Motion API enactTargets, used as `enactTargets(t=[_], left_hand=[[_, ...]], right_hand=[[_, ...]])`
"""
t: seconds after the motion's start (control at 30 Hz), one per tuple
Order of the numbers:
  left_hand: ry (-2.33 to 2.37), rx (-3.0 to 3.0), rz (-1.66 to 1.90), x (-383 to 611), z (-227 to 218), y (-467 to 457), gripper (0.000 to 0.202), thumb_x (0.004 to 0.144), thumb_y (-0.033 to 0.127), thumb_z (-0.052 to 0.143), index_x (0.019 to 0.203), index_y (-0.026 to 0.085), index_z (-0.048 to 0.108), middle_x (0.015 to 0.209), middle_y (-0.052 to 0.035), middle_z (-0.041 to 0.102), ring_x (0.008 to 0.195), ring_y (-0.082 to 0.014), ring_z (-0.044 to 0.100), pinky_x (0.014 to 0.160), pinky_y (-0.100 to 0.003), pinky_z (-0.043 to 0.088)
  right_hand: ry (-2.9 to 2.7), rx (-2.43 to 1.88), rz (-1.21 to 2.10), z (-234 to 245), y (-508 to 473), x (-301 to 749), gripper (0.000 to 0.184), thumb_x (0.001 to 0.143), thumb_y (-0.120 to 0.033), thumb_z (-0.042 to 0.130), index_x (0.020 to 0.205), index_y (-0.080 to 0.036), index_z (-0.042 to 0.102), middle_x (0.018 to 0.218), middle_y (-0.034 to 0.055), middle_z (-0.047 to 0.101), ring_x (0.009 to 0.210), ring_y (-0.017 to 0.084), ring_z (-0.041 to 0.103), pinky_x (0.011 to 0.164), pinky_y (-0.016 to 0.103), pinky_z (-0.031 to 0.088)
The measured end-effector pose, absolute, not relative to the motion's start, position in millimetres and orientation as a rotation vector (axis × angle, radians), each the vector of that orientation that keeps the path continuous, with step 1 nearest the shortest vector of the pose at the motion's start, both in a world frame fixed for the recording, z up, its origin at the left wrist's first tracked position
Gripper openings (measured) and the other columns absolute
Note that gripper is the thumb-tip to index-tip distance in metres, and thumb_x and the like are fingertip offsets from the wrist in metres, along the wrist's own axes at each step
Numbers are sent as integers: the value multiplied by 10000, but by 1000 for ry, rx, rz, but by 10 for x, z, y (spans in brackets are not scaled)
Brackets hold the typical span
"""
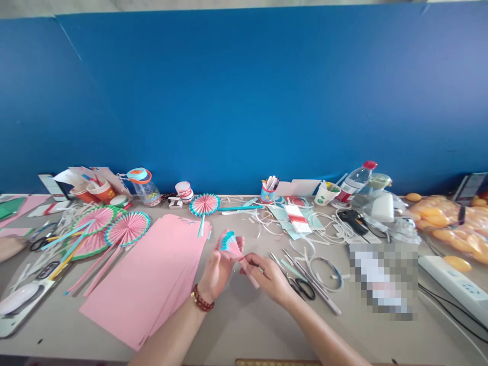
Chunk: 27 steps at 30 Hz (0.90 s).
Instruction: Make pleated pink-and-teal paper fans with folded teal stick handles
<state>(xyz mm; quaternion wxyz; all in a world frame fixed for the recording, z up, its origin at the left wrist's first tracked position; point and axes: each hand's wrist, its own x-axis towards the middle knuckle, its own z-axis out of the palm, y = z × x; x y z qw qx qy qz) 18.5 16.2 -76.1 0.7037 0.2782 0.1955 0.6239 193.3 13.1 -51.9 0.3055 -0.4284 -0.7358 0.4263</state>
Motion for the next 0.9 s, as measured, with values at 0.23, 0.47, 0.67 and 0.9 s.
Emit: enactTargets(t=[0.23, 0.47, 0.67, 0.9], left_hand=[[625, 852, 1344, 216, -847, 160, 680, 733, 417, 827, 1329, 247, 548, 1180, -127, 700, 1097, -294, 653, 921, -435, 512], [823, 749, 1395, 255, -847, 175, 240, 796, 296, 773, 967, 186, 645, 908, -61, 760, 912, -236, 720, 851, -377, 542], [775, 630, 1411, 222, -881, 204, 257, 784, 317, 791, 973, 182, 682, 924, -49, 752, 923, -223, 720, 907, -383, 525], [796, 499, 1531, 164, -847, 276, 243, 767, 353, 808, 768, 163, 657, 858, -50, 766, 835, -182, 718, 875, -342, 517]], right_hand=[[-1734, -1001, 1386, -700, 173, 1942, 314, 1004, -406, 416, 917, -197, 634, 788, 6, 687, 599, 123, 552, 571, 227, 414], [-1828, -945, 1376, -760, 203, 1979, 298, 1009, -418, 431, 1125, -200, 598, 734, -10, 647, 647, 141, 614, 625, 239, 462], [-1999, -1041, 1139, -735, 216, 2003, 182, 935, -305, 506, 979, -209, 655, 794, 18, 694, 711, 167, 653, 581, 228, 445], [-2023, -1178, 1140, -841, 213, 1996, 327, 991, -415, 447, 789, -216, 610, 639, -3, 673, 534, 152, 629, 538, 232, 427]])
